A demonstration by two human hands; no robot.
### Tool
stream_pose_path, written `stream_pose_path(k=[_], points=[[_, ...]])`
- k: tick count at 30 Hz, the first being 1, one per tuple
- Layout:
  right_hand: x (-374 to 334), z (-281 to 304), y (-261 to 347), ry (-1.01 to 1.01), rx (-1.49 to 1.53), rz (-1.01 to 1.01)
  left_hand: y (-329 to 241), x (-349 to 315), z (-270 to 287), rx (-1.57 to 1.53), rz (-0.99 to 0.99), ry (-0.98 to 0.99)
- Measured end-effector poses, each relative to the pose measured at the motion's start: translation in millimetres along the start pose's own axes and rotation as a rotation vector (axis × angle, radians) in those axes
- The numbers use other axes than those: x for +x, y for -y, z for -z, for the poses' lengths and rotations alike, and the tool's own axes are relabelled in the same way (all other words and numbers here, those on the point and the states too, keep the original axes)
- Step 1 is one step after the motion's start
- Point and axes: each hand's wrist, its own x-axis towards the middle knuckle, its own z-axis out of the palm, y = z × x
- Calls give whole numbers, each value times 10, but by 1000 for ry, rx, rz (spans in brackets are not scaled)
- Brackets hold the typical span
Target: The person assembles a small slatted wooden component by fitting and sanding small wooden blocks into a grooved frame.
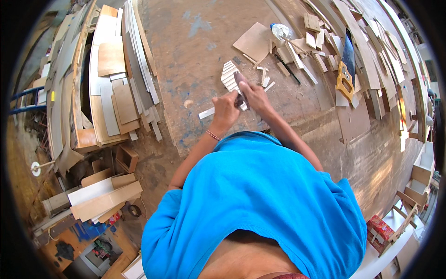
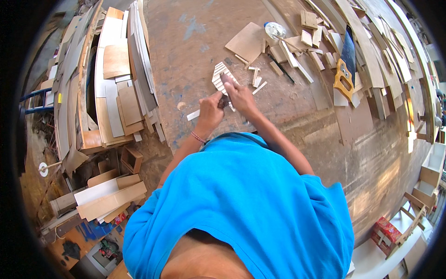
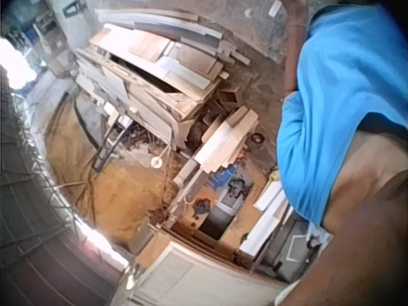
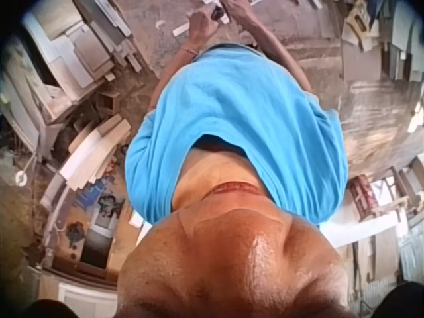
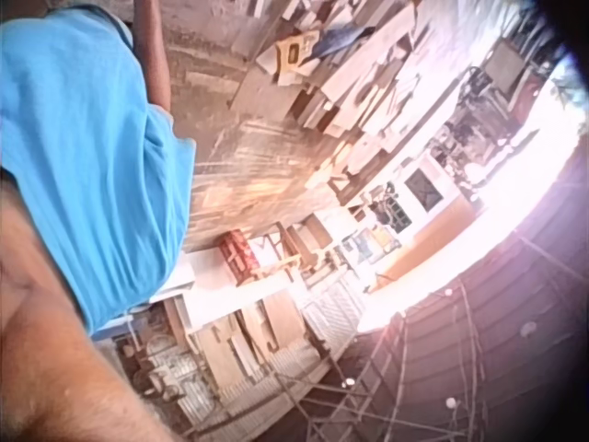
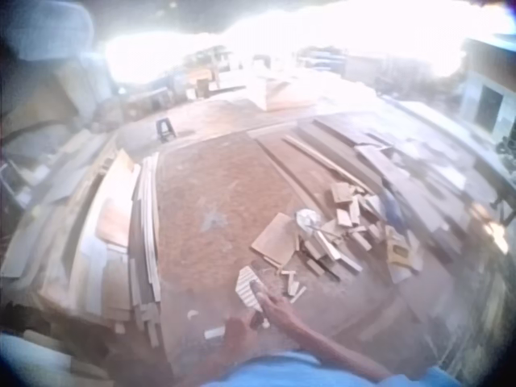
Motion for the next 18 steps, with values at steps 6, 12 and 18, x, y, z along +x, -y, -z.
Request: stream_pose_path(k=[6,12,18], points=[[-111,-38,-110,-8,17,-15,194,-6,-87,-114,119,26],[6,-13,-88,-37,18,-49,56,-72,-143,-55,2,39],[-119,-105,-144,-47,4,2,189,23,-122,-126,187,1]])
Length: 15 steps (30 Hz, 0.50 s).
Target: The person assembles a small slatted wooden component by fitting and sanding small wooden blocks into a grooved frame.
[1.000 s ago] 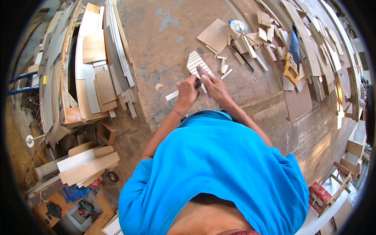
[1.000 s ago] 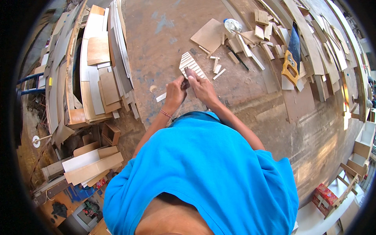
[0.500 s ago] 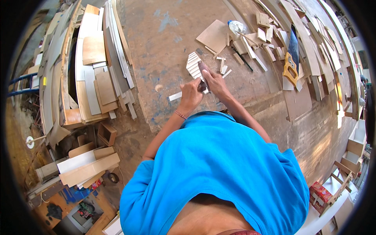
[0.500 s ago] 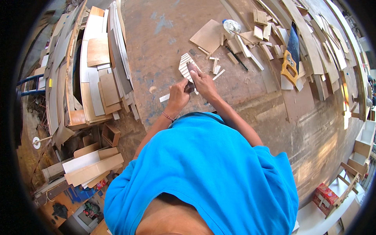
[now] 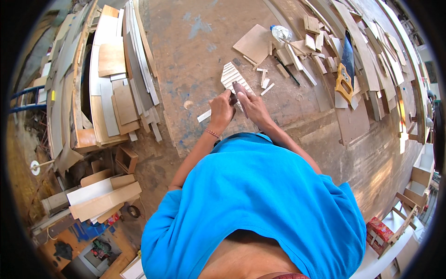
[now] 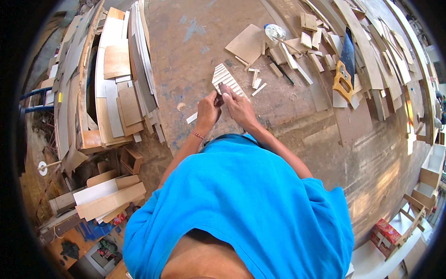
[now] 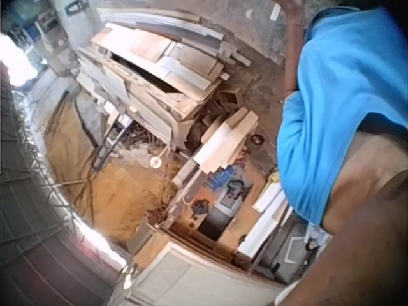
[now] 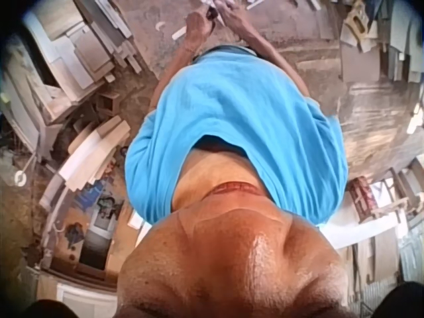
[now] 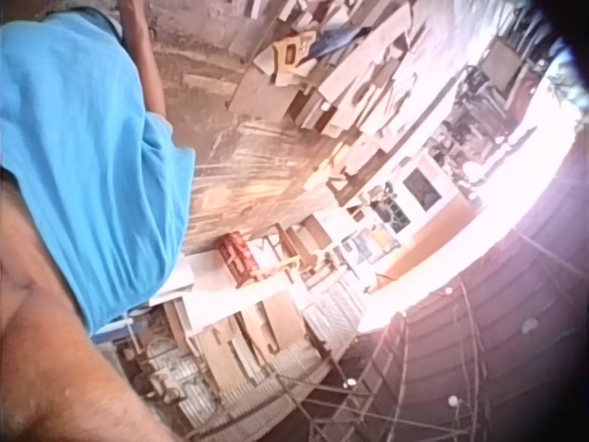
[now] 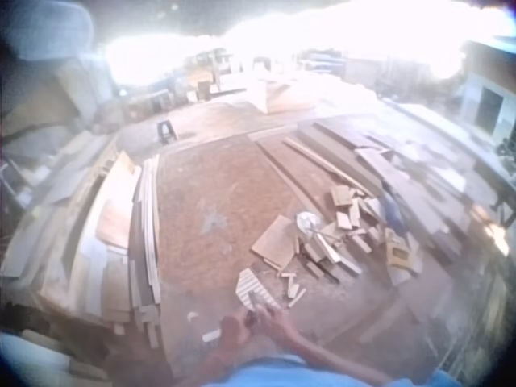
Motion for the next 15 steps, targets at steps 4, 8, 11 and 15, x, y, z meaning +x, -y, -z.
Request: stream_pose_path(k=[4,8,11,15], points=[[187,108,177,1,44,-58,-84,-91,-92,-8,-128,-27],[-51,14,51,-26,-63,63,15,1,-9,-92,-11,-23],[97,76,54,11,-28,2,-139,-63,48,78,-81,41],[145,111,160,-1,0,24,-168,-131,12,84,-137,59]])
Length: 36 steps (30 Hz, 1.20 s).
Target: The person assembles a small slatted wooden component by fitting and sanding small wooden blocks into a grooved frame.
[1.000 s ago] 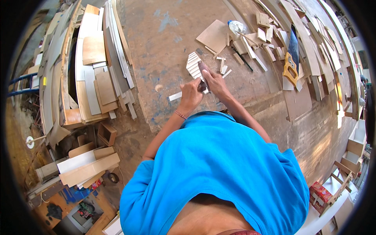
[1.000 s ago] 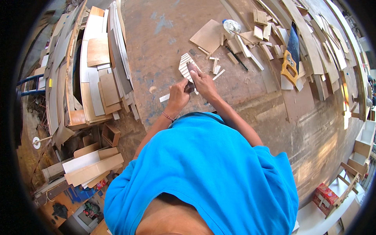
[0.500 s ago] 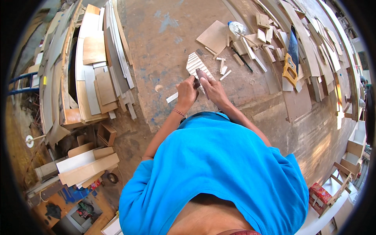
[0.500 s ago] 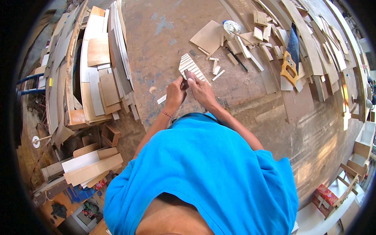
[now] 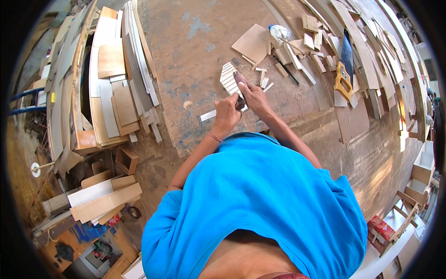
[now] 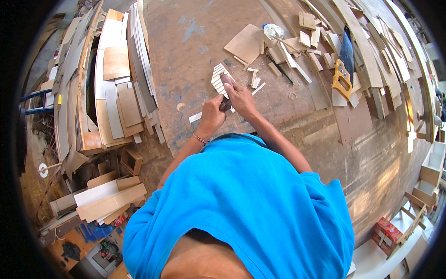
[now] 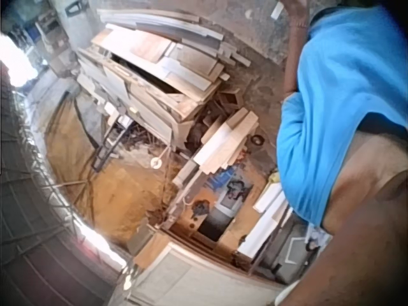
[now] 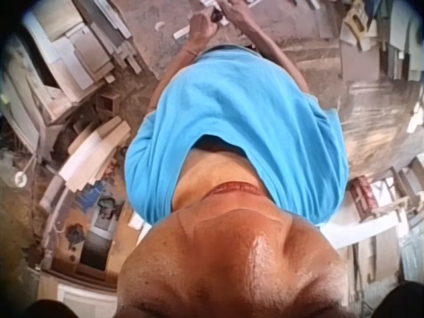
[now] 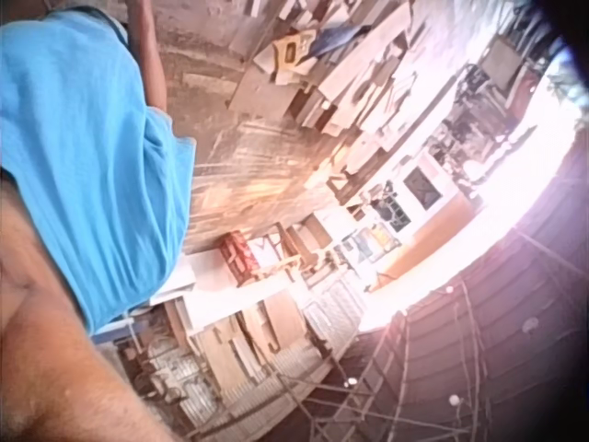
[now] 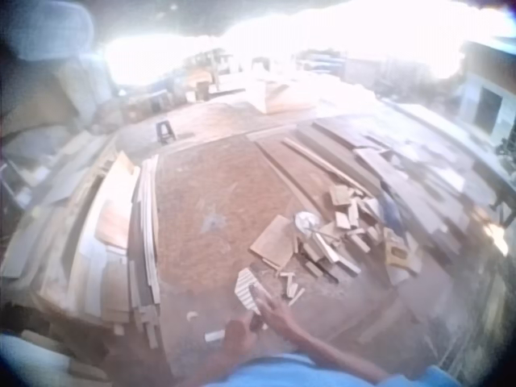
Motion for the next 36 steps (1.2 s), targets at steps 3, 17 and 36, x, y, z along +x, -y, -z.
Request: stream_pose_path(k=[3,17,36], points=[[-137,-64,-48,-5,8,131,172,90,-10,-59,57,-21],[70,-111,-217,-45,107,101,145,101,-24,-12,11,-26],[-49,-113,-261,41,14,33,250,127,-29,-39,99,-68]])
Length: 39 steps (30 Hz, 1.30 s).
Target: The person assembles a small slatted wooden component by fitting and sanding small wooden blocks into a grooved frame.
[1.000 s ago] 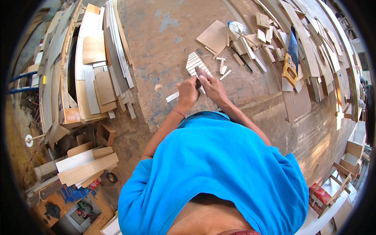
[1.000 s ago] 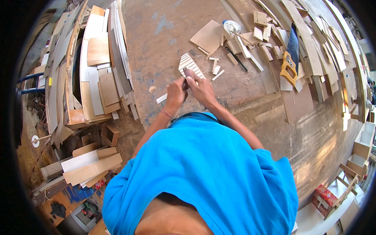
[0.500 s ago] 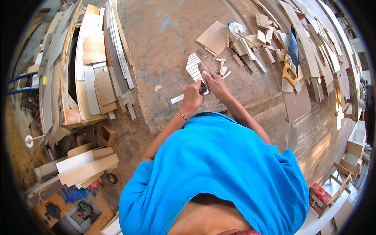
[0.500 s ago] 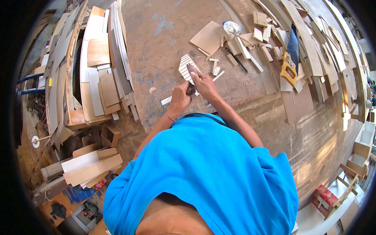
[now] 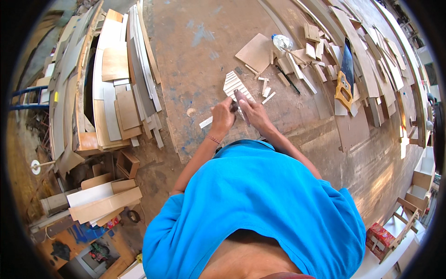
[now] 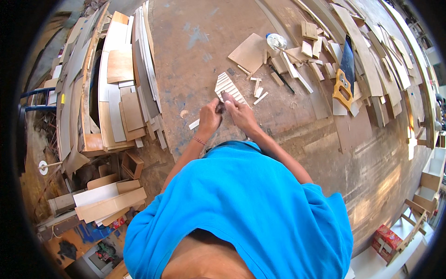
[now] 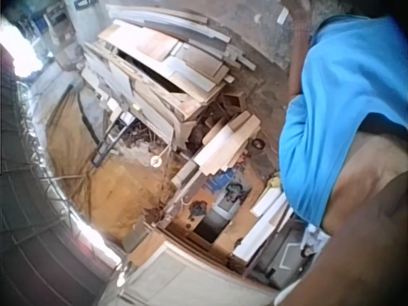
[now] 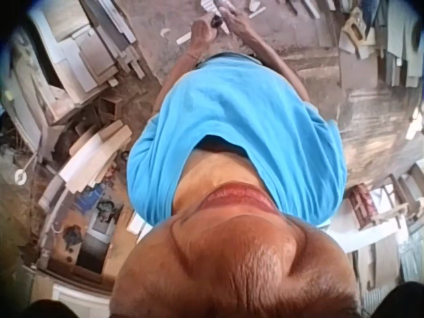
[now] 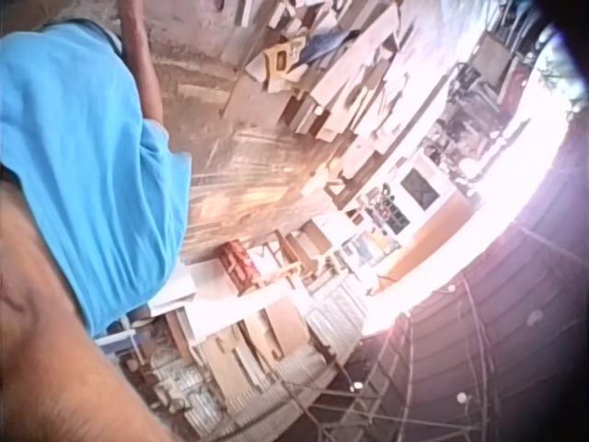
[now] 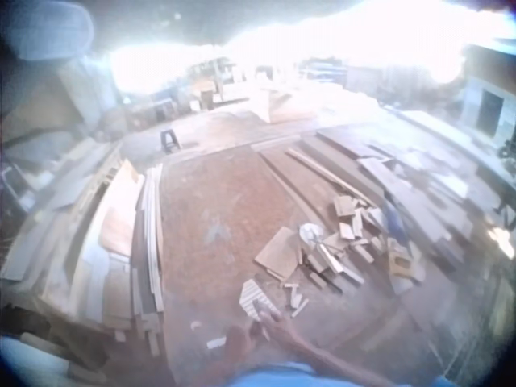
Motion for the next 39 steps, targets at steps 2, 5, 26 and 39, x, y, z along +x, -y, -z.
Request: stream_pose_path(k=[2,5,26,39], points=[[218,71,-23,-92,41,104,-139,-57,-52,-25,-78,3],[68,78,208,-23,48,-36,-92,-121,-48,-72,-71,40],[-32,558,206,-333,-485,-5,-135,110,323,-178,17,-200],[125,531,154,-157,-79,69,-69,53,185,35,-135,-202]])
